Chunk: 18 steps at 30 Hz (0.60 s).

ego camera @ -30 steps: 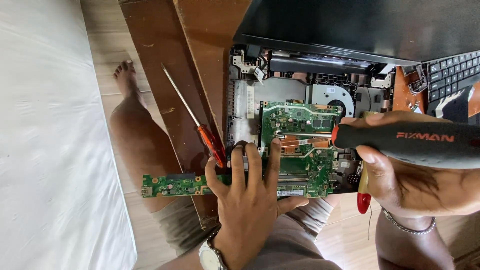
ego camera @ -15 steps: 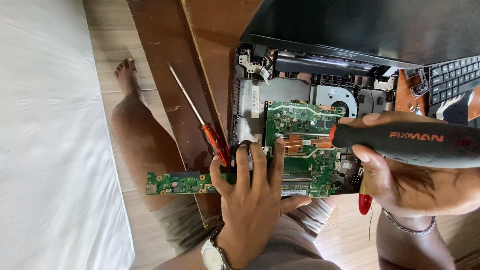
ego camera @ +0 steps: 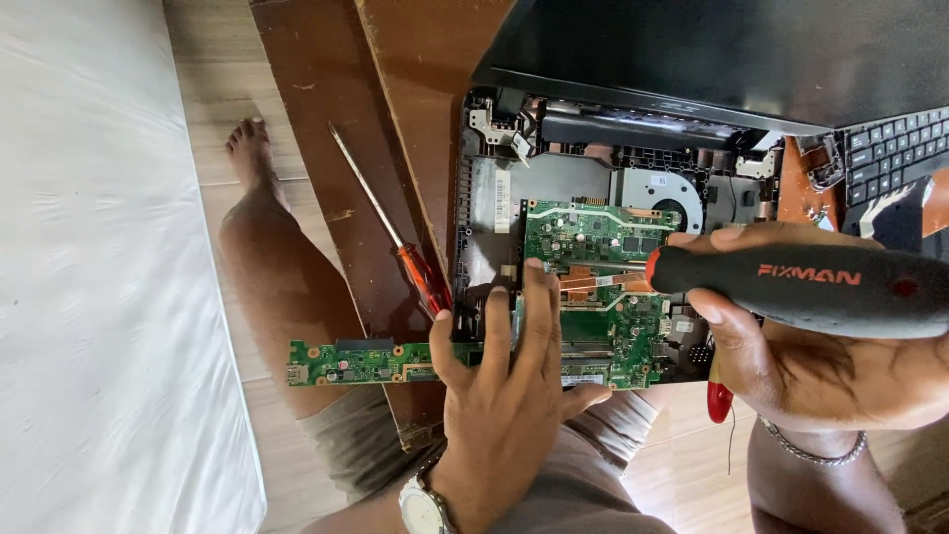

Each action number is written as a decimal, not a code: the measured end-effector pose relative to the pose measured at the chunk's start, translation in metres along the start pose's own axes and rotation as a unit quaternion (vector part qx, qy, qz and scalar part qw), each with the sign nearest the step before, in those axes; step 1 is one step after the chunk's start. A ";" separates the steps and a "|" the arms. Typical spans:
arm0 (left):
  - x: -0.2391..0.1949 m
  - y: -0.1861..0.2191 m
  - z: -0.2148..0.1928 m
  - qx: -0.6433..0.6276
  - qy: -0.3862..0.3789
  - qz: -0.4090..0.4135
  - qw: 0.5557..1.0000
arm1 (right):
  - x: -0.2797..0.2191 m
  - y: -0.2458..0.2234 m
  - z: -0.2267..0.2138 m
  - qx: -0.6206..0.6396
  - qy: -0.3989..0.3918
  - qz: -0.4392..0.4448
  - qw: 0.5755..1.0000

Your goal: The person uses a screwdriver to loosen and remove screws from the motherboard of a disassembled laptop. They then use a brush to clean dust from the motherboard and surrounding components.

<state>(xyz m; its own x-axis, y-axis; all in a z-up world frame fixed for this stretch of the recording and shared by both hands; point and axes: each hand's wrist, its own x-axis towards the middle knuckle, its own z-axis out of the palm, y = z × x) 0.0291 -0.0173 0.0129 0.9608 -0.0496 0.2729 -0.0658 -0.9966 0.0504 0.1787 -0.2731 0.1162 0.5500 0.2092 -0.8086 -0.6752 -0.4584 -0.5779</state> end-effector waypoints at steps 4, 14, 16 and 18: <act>0.001 -0.002 0.002 -0.049 0.009 0.007 0.999 | -0.014 -0.005 0.022 -0.386 0.102 -0.351 0.847; 0.016 -0.022 -0.021 -0.306 0.092 -0.015 0.947 | -0.033 0.043 0.042 -0.213 0.271 -0.431 0.834; 0.018 -0.023 -0.027 -0.333 0.113 -0.012 0.936 | -0.031 0.072 0.028 -0.173 0.253 -0.420 0.854; 0.019 -0.023 -0.032 -0.372 0.118 0.018 0.921 | -0.032 0.090 0.027 -0.045 0.198 -0.423 0.883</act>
<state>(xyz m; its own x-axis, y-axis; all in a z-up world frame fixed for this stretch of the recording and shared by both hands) 0.0401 0.0070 0.0473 0.8750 0.0219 0.4836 -0.3464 -0.6697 0.6570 0.0875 -0.2976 0.0869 0.9799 0.1983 0.0203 0.0909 -0.3539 -0.9309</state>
